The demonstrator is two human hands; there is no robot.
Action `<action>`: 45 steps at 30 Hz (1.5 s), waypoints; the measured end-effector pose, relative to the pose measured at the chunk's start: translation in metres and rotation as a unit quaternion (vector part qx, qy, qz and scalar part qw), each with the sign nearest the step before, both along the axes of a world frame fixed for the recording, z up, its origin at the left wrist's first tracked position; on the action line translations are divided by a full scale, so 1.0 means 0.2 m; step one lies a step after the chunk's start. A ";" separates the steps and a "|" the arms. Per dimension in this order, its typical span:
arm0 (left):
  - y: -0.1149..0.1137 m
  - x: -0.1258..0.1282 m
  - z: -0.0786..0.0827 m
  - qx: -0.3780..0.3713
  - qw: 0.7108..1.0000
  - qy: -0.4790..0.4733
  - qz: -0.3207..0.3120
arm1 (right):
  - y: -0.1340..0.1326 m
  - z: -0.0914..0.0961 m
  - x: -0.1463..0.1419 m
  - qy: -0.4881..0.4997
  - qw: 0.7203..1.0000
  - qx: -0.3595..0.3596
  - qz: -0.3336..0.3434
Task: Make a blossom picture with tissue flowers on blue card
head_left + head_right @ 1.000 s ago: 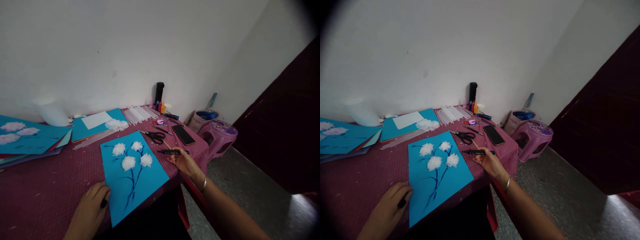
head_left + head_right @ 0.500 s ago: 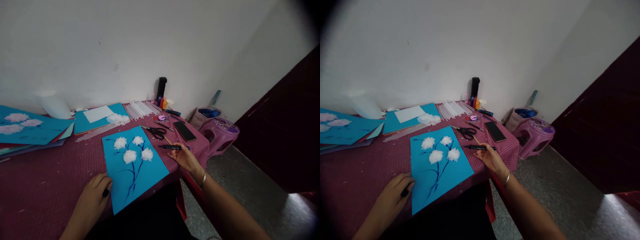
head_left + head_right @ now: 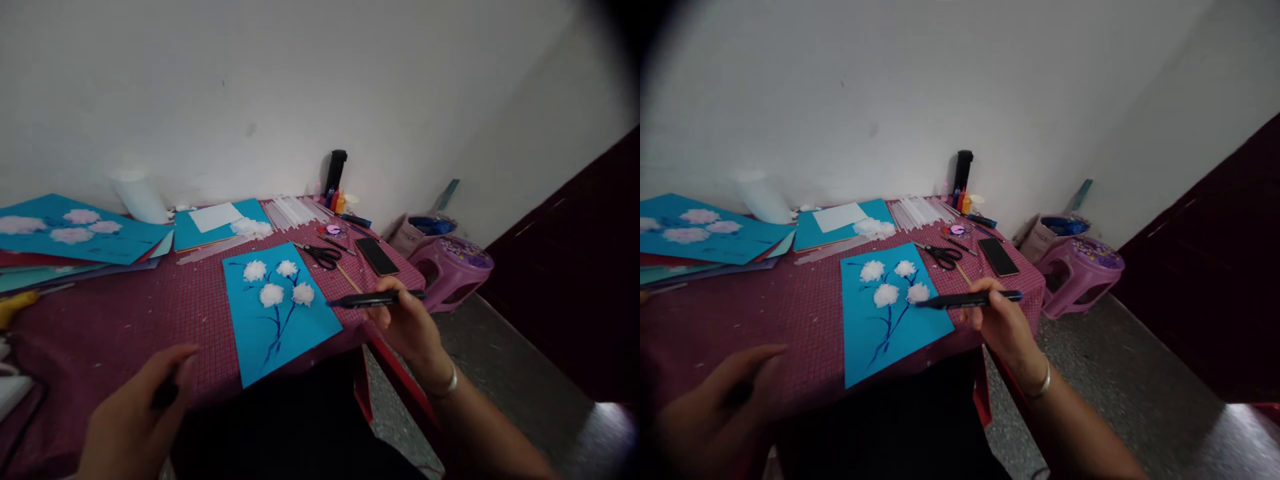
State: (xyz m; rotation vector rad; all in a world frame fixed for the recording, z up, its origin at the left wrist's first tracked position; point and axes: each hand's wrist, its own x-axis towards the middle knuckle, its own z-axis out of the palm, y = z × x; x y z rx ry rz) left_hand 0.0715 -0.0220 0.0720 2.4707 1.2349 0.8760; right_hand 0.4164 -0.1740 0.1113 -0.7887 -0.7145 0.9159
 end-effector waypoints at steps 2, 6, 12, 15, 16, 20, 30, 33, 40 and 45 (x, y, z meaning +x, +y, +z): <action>-0.07 0.04 0.06 -0.081 0.992 0.031 -0.088 | -0.05 0.04 -0.12 -0.064 0.997 -0.021 0.040; -0.14 0.20 0.07 -0.192 0.955 0.158 -0.160 | -0.05 -0.04 -0.29 -0.149 0.978 -0.077 0.122; -0.20 0.30 0.08 -0.233 0.937 0.182 -0.186 | 0.00 -0.08 -0.37 -0.180 0.965 -0.097 0.166; -0.23 0.31 0.10 -0.248 0.929 0.194 -0.194 | 0.00 -0.05 -0.38 -0.186 0.960 -0.109 0.179; -0.23 0.31 0.10 -0.249 0.928 0.198 -0.194 | 0.00 -0.04 -0.39 -0.188 0.959 -0.111 0.178; -0.23 0.33 0.10 -0.247 0.927 0.207 -0.193 | 0.00 -0.04 -0.38 -0.199 0.959 -0.112 0.170; -0.23 0.33 0.11 -0.261 0.920 0.216 -0.199 | -0.01 -0.05 -0.37 -0.215 0.956 -0.110 0.165; -0.22 0.33 0.11 -0.265 0.918 0.213 -0.202 | -0.01 -0.05 -0.37 -0.210 0.956 -0.109 0.174; -0.24 0.34 0.10 -0.270 0.916 0.201 -0.216 | 0.00 -0.08 -0.39 -0.210 0.952 -0.116 0.189; -0.25 0.35 0.05 -0.275 0.914 0.189 -0.231 | 0.00 -0.12 -0.41 -0.200 0.952 -0.118 0.198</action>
